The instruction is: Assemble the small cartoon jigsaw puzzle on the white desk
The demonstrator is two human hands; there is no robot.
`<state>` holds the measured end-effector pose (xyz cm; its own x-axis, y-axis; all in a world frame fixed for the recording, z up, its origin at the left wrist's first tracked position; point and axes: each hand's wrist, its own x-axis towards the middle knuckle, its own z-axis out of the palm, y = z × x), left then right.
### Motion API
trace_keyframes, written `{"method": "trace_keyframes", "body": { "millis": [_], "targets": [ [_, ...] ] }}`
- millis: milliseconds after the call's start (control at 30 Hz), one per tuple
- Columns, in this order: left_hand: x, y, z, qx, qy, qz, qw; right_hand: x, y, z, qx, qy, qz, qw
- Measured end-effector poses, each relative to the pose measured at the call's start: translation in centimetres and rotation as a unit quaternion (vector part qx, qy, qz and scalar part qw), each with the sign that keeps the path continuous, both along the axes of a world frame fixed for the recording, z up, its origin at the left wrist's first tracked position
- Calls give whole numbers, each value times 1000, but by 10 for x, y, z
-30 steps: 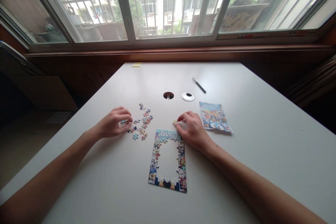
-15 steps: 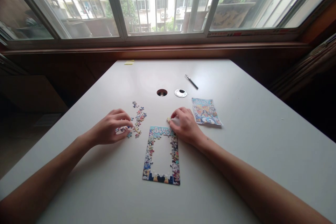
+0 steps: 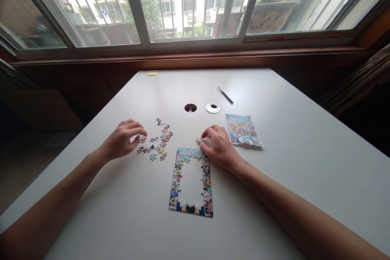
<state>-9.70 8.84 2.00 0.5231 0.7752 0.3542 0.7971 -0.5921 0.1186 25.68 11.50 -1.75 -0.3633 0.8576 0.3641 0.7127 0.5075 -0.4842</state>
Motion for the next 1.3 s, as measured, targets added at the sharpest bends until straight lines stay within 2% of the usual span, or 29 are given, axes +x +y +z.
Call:
{"method": "trace_keyframes", "body": {
  "millis": [67,133,367,567,733,1167,1300],
  "targets": [
    [-8,3,-1,12,-1,35,999,0,1,-1,1,-2,2,1000],
    [-12,5,-1,9,2,43,999,1,3,-2,2,-5,3,1000],
    [-2,-1,3,-32,8,6,999,2,3,-3,4,-8,5,1000],
    [12,-11,10,-80,8,-81,993,1,2,-2,-3,-15,6,1000],
    [19,-14,9,-88,8,-90,992,2,2,-2,-2,-9,11,1000],
    [26,-17,14,-176,-7,-158,972,1,1,-2,-5,-8,11,1000],
    [25,-17,18,-209,-51,-165,963,3,3,-6,-2,1,12,1000]
  ]
}}
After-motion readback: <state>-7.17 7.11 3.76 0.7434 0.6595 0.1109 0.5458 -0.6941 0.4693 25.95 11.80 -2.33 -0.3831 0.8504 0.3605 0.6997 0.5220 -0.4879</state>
